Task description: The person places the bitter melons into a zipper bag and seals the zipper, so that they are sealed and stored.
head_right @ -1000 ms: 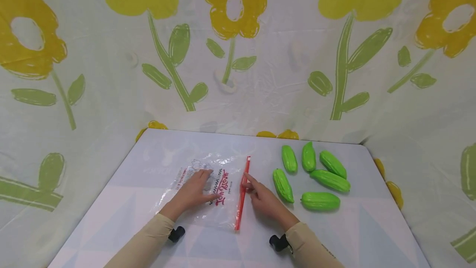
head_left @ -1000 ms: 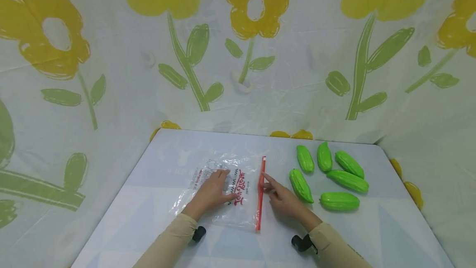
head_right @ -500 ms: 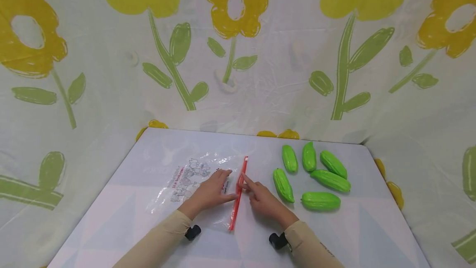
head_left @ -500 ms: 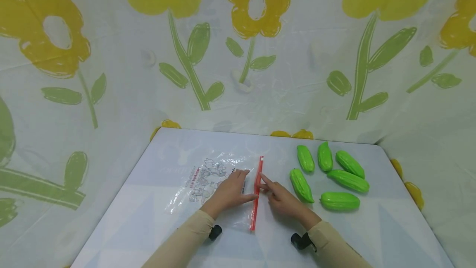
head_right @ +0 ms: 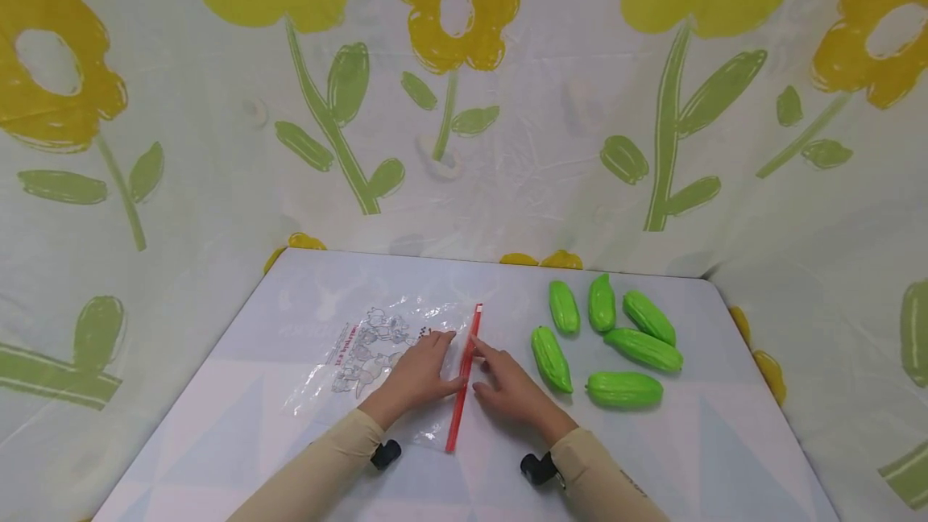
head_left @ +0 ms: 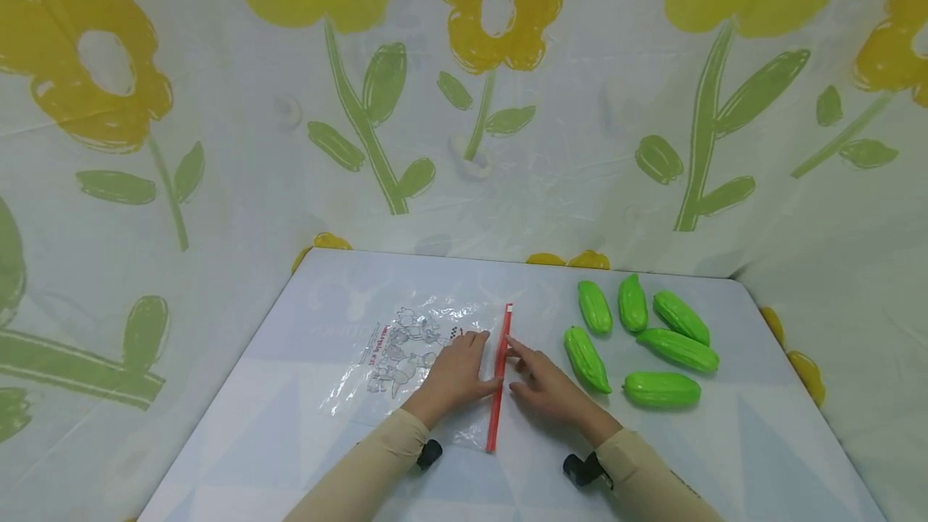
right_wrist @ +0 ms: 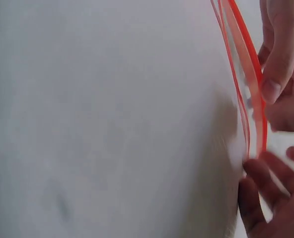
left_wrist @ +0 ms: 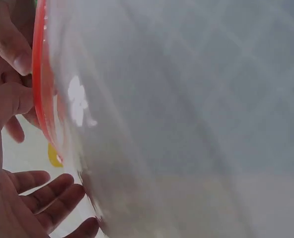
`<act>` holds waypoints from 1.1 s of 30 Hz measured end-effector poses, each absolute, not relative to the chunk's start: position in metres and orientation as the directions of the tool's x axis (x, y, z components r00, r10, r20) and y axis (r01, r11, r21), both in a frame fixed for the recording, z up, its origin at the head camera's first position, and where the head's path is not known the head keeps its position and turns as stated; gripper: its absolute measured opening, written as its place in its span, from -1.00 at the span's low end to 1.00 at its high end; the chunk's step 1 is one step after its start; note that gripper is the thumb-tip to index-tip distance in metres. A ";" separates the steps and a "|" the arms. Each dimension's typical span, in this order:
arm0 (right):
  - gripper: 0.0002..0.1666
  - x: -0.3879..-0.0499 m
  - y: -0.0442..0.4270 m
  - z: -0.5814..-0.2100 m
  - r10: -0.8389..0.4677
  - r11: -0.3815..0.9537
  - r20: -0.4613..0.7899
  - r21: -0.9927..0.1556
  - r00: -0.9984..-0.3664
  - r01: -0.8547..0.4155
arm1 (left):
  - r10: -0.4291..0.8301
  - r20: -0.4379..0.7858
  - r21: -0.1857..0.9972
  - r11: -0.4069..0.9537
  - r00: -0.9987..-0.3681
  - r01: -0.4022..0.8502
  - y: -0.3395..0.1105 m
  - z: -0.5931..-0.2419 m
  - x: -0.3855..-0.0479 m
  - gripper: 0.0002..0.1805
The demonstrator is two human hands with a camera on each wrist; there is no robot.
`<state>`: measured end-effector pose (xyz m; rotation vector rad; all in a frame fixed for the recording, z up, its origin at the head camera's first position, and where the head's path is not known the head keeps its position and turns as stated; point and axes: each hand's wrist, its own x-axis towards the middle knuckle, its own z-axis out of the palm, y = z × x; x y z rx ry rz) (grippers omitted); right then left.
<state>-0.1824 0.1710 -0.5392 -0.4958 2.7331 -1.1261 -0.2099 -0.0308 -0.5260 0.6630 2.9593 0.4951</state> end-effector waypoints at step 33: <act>-0.17 -0.188 0.151 -0.542 -0.166 0.895 -0.047 -0.426 -0.985 -0.131 | 0.548 0.057 0.320 0.781 -0.834 0.535 -0.039 -0.530 -0.215 -0.50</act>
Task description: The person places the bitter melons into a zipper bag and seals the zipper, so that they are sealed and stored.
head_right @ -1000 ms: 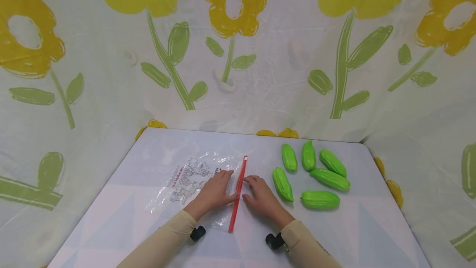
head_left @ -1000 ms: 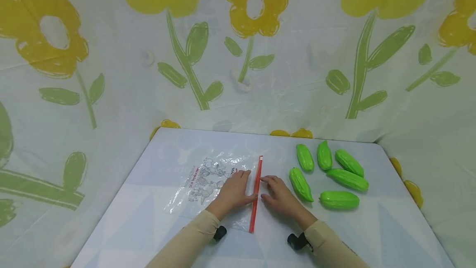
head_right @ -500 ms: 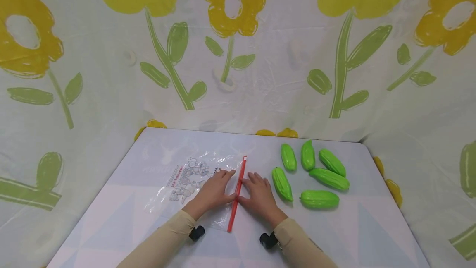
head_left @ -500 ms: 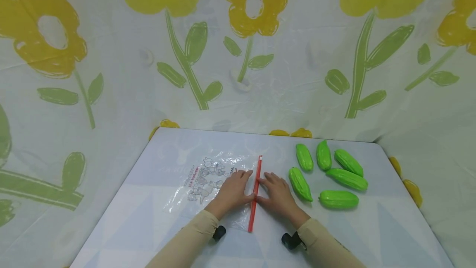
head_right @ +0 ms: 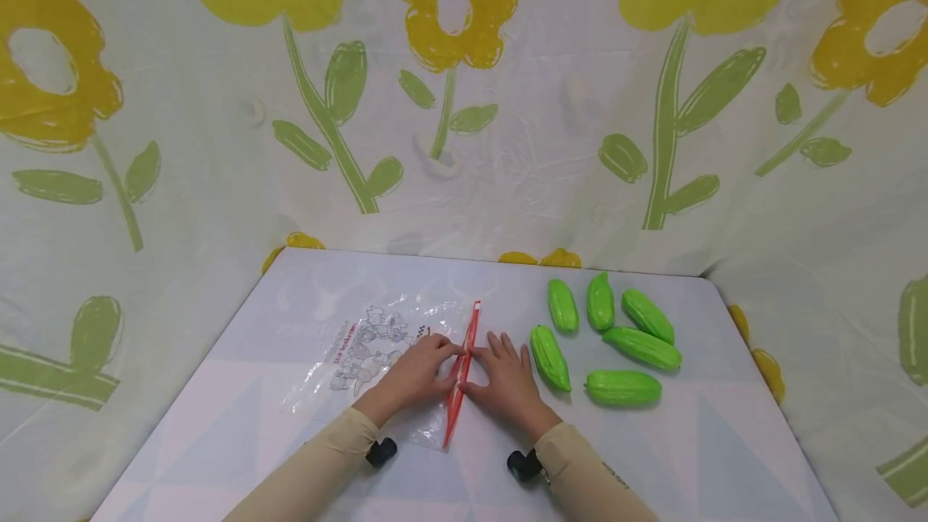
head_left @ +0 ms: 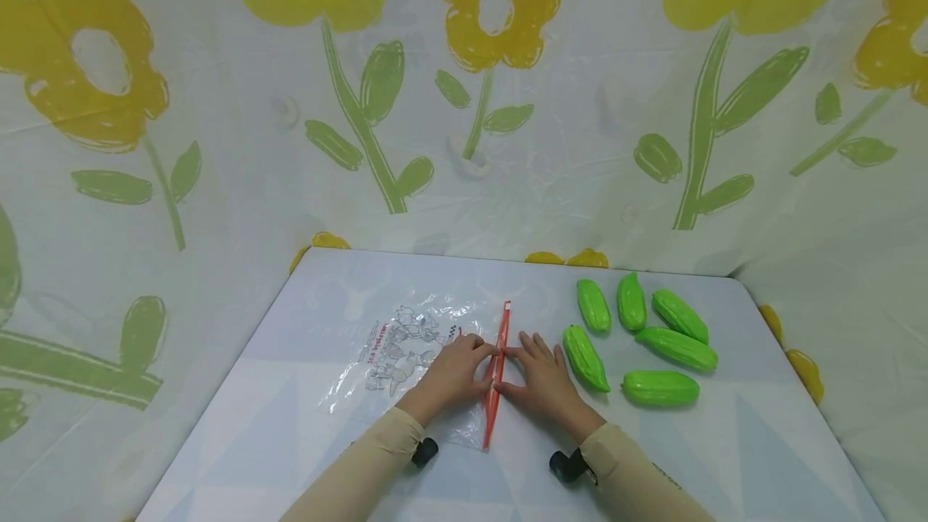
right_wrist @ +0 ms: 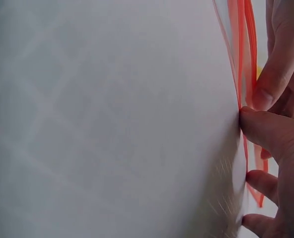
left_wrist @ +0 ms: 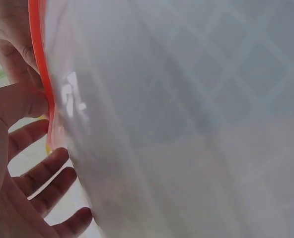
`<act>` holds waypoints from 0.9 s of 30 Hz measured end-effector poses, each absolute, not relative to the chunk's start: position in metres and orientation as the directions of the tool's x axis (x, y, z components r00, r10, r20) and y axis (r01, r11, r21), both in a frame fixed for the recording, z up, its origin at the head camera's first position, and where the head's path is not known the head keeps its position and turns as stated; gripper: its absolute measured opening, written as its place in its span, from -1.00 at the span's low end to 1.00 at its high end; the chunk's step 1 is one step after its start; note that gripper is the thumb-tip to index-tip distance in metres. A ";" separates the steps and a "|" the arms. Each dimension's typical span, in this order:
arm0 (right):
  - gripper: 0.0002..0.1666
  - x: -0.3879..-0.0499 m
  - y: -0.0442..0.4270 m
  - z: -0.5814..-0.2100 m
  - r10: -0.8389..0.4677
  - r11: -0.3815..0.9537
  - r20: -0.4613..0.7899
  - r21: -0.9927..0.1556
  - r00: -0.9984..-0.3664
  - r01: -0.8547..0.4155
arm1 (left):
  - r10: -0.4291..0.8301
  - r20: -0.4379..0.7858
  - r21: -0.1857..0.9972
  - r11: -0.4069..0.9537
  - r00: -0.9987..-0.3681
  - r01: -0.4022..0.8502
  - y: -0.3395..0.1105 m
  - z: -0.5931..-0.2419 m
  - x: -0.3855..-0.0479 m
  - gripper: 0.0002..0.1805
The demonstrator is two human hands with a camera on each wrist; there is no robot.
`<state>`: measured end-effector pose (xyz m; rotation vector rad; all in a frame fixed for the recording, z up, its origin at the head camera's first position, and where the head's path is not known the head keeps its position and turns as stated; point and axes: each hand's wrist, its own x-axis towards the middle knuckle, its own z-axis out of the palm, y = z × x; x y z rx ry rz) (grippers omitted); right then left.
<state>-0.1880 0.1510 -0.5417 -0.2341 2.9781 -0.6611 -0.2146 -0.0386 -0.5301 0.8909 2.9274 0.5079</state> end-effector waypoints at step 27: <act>-0.16 -0.191 0.153 -0.541 -0.183 0.891 -0.093 -0.437 -0.979 -0.125 | 0.376 0.246 0.421 0.789 -0.893 0.448 -0.040 -0.496 -0.210 -0.62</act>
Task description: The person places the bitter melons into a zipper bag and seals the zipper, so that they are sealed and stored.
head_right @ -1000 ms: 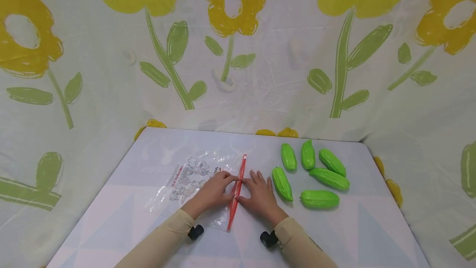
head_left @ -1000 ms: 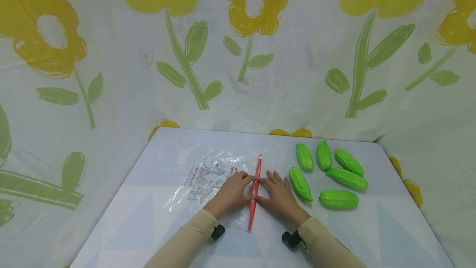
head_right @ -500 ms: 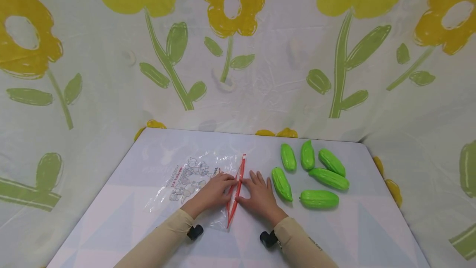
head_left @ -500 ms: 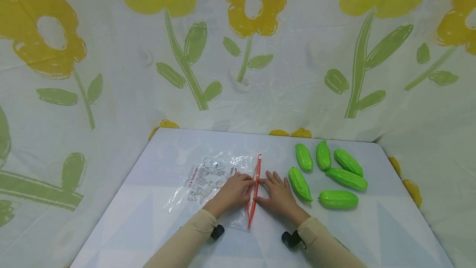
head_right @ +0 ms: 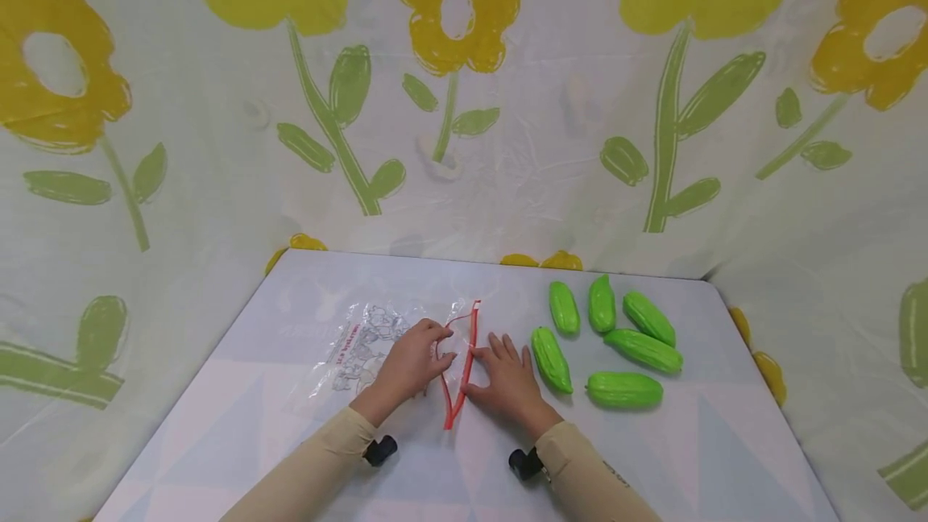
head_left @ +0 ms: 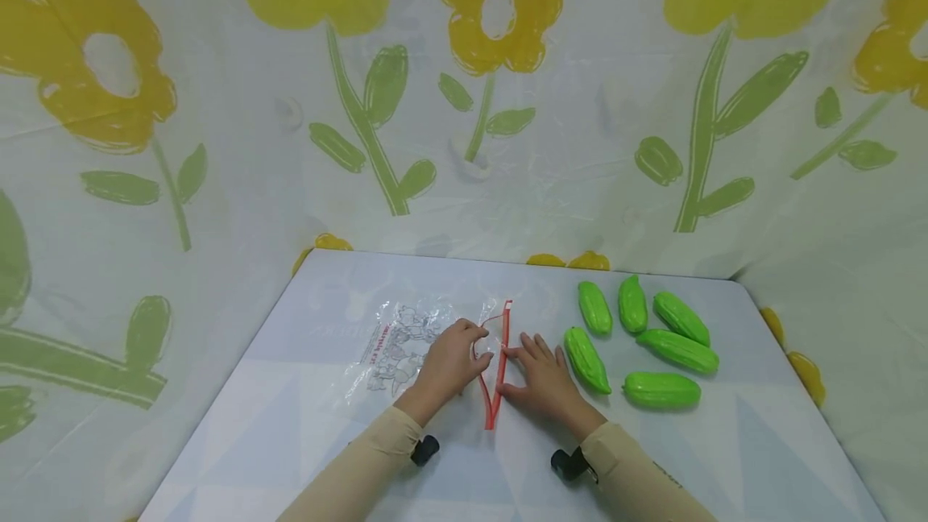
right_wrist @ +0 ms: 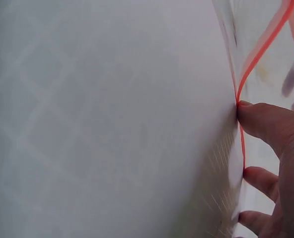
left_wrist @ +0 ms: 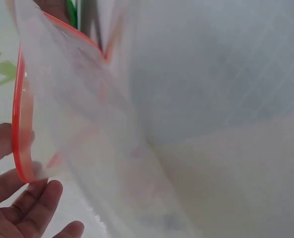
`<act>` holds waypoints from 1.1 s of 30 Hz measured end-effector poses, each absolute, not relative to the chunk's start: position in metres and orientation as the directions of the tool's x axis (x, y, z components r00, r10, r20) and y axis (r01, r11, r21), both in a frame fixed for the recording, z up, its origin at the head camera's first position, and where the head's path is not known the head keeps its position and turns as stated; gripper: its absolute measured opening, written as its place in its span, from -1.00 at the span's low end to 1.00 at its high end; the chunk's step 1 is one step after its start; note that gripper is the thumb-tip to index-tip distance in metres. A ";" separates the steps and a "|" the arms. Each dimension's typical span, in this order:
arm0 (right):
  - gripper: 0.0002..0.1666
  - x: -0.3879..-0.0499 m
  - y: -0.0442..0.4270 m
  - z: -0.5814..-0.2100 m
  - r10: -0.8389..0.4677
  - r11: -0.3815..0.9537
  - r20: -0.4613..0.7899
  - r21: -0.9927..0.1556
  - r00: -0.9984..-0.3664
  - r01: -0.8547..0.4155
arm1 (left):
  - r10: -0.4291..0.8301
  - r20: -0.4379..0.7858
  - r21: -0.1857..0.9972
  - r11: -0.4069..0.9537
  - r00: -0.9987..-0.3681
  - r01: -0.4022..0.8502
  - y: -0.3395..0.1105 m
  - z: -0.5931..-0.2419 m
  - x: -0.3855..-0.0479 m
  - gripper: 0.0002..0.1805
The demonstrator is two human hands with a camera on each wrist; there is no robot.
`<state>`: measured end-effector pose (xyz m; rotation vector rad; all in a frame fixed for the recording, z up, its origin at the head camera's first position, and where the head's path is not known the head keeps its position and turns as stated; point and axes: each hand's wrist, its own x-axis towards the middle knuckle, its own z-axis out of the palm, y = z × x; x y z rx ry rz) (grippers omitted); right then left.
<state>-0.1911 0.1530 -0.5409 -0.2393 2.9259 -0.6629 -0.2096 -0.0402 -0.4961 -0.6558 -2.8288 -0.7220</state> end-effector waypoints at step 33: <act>-0.12 -0.199 0.152 -0.530 -0.201 0.910 -0.163 -0.395 -0.966 -0.123 | 0.540 -0.016 0.397 0.776 -0.842 0.490 -0.064 -0.489 -0.216 -0.12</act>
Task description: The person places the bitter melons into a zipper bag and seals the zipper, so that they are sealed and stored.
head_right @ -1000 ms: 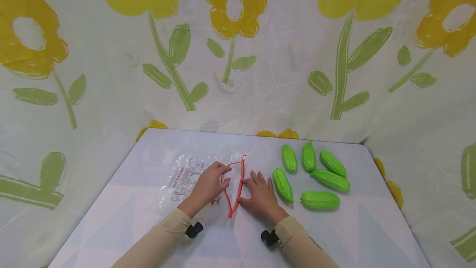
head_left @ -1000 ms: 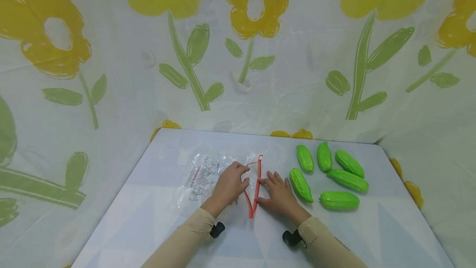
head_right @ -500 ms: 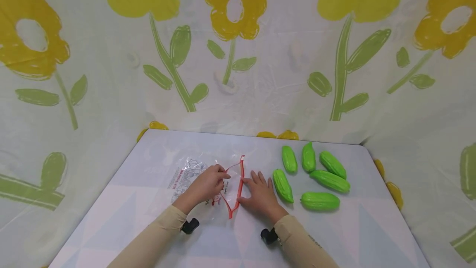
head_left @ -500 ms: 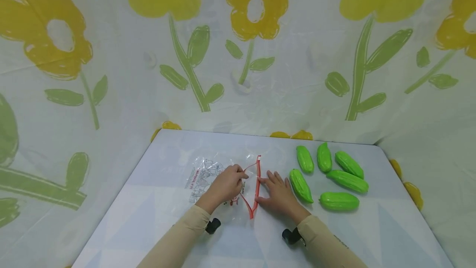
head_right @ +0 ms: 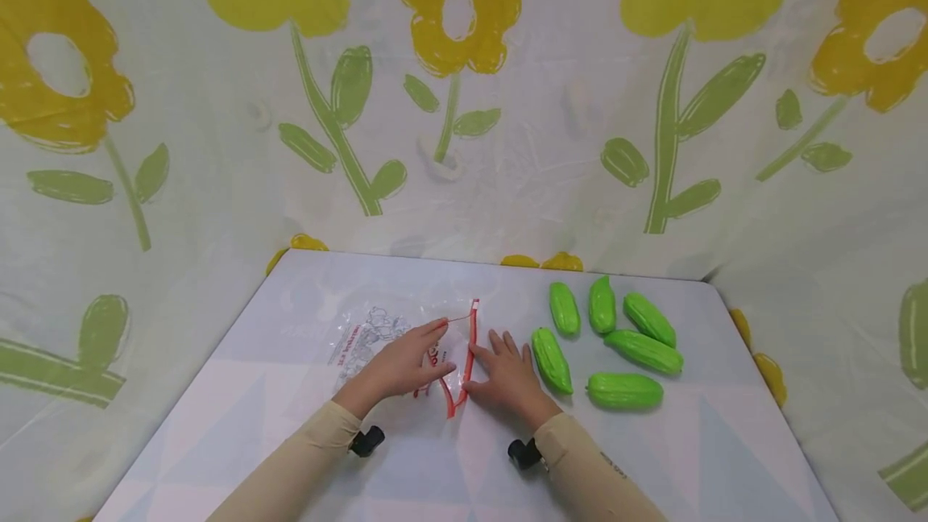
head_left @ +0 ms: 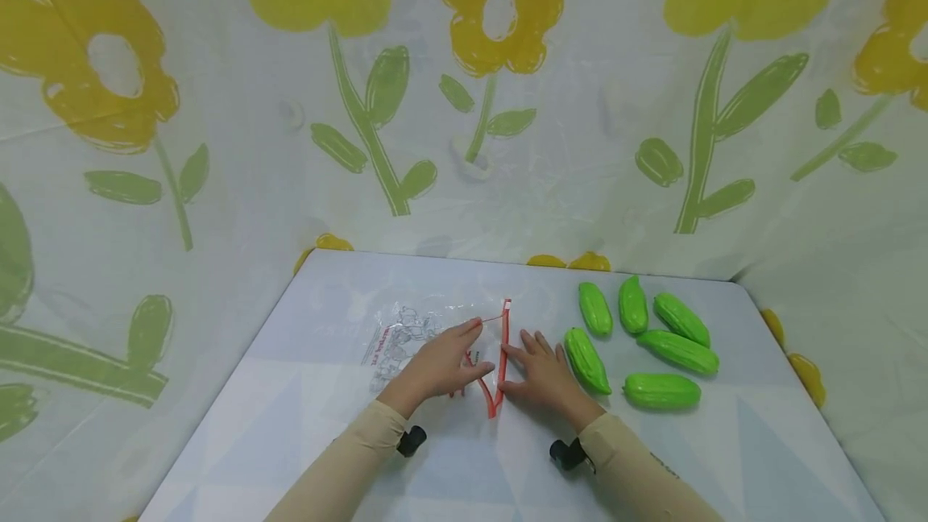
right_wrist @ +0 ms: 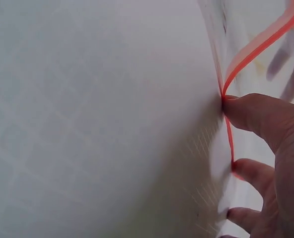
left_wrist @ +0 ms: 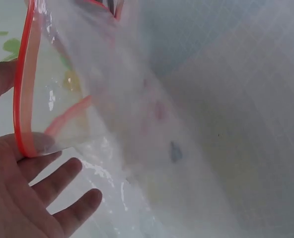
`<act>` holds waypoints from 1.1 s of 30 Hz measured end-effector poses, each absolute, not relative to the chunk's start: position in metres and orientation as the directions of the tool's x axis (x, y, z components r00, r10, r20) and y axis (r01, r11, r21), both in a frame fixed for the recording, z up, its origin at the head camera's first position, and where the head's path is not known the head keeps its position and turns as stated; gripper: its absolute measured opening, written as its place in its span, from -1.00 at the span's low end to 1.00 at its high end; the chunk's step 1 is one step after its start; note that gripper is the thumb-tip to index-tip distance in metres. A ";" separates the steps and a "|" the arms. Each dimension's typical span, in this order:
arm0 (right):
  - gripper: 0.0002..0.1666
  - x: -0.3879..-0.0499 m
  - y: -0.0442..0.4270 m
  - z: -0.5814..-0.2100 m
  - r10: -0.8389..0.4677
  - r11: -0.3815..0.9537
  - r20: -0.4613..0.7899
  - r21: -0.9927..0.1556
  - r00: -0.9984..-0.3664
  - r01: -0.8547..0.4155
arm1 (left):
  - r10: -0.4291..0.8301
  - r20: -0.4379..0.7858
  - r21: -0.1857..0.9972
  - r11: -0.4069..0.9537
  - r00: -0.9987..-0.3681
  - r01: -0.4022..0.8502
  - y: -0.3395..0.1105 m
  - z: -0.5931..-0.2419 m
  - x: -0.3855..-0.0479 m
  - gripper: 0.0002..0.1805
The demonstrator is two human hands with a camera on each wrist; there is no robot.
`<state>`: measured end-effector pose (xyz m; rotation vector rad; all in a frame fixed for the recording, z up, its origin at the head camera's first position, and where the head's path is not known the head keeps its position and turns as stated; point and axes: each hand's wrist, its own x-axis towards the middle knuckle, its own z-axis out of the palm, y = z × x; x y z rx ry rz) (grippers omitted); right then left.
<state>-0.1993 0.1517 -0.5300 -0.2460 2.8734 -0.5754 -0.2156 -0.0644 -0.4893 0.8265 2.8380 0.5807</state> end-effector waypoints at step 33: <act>-0.12 -0.204 0.155 -0.530 -0.195 0.919 -0.170 -0.376 -0.966 -0.119 | 0.502 -0.009 0.363 0.807 -0.865 0.465 -0.063 -0.493 -0.210 -0.18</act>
